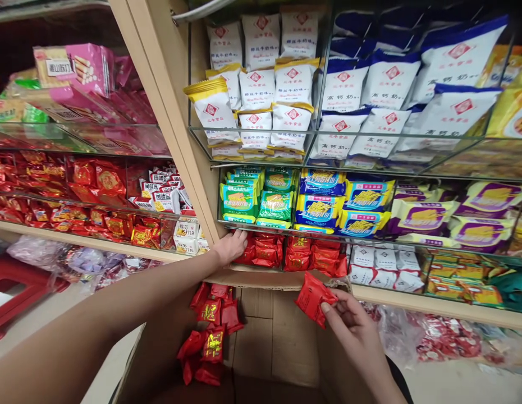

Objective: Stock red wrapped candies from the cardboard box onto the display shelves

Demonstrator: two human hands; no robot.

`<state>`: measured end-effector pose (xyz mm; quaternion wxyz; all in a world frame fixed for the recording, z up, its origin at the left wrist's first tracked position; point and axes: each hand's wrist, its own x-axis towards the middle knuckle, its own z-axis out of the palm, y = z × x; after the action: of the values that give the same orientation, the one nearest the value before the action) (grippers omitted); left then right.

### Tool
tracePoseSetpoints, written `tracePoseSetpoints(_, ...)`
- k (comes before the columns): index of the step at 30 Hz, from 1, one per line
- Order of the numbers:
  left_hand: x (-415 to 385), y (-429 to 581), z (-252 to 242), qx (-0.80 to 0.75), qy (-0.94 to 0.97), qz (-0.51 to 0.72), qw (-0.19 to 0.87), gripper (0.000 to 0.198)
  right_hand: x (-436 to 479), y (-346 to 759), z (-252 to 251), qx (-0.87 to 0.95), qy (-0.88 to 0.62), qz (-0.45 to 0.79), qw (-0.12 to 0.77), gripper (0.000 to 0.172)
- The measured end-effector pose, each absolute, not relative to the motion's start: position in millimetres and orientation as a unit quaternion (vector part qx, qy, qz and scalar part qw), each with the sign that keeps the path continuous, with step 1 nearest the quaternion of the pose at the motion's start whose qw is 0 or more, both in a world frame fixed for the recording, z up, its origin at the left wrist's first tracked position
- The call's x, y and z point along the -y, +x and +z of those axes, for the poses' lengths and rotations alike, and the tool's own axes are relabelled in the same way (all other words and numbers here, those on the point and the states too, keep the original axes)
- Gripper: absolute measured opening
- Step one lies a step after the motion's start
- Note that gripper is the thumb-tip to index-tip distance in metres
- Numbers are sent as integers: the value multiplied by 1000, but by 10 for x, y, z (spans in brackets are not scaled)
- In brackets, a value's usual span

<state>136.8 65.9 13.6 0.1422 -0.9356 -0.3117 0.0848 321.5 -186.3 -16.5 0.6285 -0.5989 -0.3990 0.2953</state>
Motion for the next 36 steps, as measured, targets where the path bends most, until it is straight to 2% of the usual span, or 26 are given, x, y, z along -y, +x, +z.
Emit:
tracePoseSetpoints(6,-766,1602,115,384,-906,109,142,25,1866,3217,-185,400,-595,310,624,33)
tracePoseSetpoints(14,-521,1516,170,408,-895,100,147,22,1843,3214,-161,378,-596,315,635,36)
tracePoseSetpoints(21,-487,1411,172,403,-905,77,116,36,1812,3203,-137,376,-573,324,652,40)
tracePoseSetpoints(28,-396,1376,230,411,-903,67,103,43,1805,3218,-205,384,-598,305,634,34)
tracePoseSetpoints(32,-372,1337,217,423,-899,57,100,42,1766,3205,-191,358,-585,324,652,34)
tracePoseSetpoints(36,-445,1351,235,439,-893,43,86,29,1681,3142,-93,303,-552,390,672,34)
